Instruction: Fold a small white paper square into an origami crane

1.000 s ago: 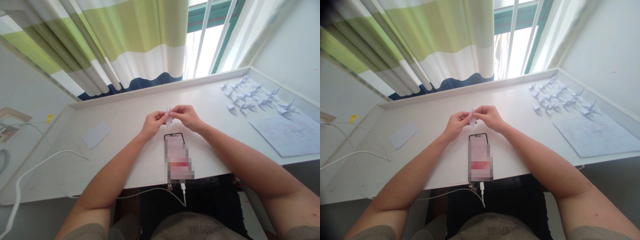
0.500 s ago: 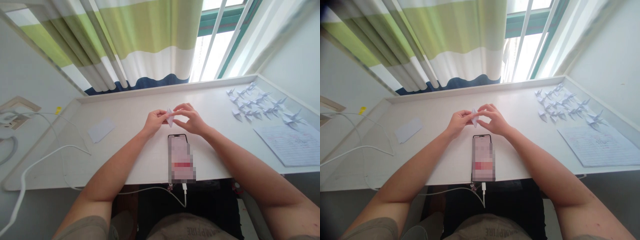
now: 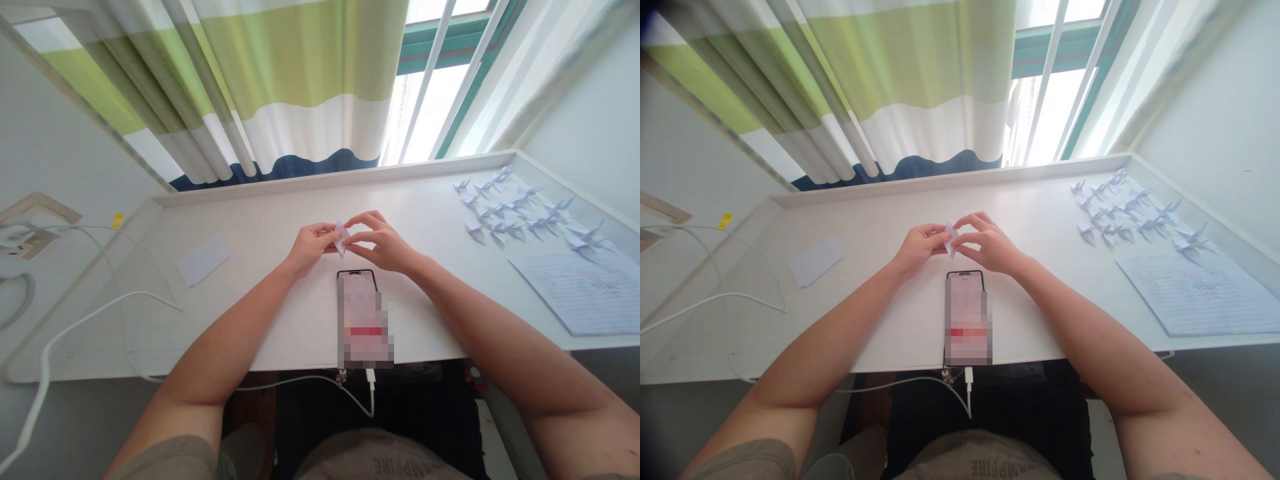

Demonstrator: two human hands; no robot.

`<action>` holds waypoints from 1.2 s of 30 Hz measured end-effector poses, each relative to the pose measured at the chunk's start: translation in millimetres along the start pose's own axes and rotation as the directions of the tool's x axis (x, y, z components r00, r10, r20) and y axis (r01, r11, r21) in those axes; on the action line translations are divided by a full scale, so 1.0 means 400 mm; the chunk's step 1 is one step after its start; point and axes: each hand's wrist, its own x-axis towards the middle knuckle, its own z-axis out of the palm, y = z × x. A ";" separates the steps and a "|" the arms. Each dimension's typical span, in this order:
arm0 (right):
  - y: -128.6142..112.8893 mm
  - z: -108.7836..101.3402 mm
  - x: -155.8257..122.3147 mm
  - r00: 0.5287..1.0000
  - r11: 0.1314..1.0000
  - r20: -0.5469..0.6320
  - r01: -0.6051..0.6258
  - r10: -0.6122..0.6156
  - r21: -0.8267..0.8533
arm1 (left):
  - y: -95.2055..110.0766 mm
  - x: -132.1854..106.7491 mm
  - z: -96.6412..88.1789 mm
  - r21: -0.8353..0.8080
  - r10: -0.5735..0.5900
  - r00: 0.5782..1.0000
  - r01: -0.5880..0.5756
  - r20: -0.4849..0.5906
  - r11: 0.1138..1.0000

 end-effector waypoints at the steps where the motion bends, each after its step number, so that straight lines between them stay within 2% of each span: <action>1: -0.001 0.002 0.001 1.000 1.000 -0.015 -0.004 0.004 0.007 | 0.000 0.000 0.001 -0.003 -0.002 1.000 0.002 0.003 1.000; 5: -0.006 0.014 0.006 0.992 0.994 -0.075 -0.106 0.106 -0.002 | 0.004 -0.003 0.009 -0.023 -0.021 0.999 0.021 0.035 1.000; 10: -0.014 0.028 0.013 0.954 0.970 -0.180 -0.238 0.241 0.039 | 0.014 -0.009 0.024 -0.042 -0.026 0.994 0.031 0.106 0.999; 16: -0.025 0.026 0.017 0.927 0.925 -0.118 -0.332 0.357 0.187 | 0.008 -0.012 0.025 -0.005 -0.027 0.995 0.027 0.101 1.000; 25: -0.023 0.022 0.014 0.931 0.911 -0.114 -0.307 0.348 0.276 | 0.017 -0.006 0.019 -0.047 -0.063 0.991 0.069 0.116 0.997; 31: -0.026 0.020 0.011 0.968 0.930 -0.085 -0.200 0.236 0.308 | 0.006 0.002 0.008 -0.039 -0.045 0.997 0.047 0.057 0.998; 36: -0.014 0.029 0.011 0.950 0.912 -0.108 -0.245 0.294 0.329 | 0.002 0.003 0.007 -0.069 -0.025 0.996 0.031 0.083 0.997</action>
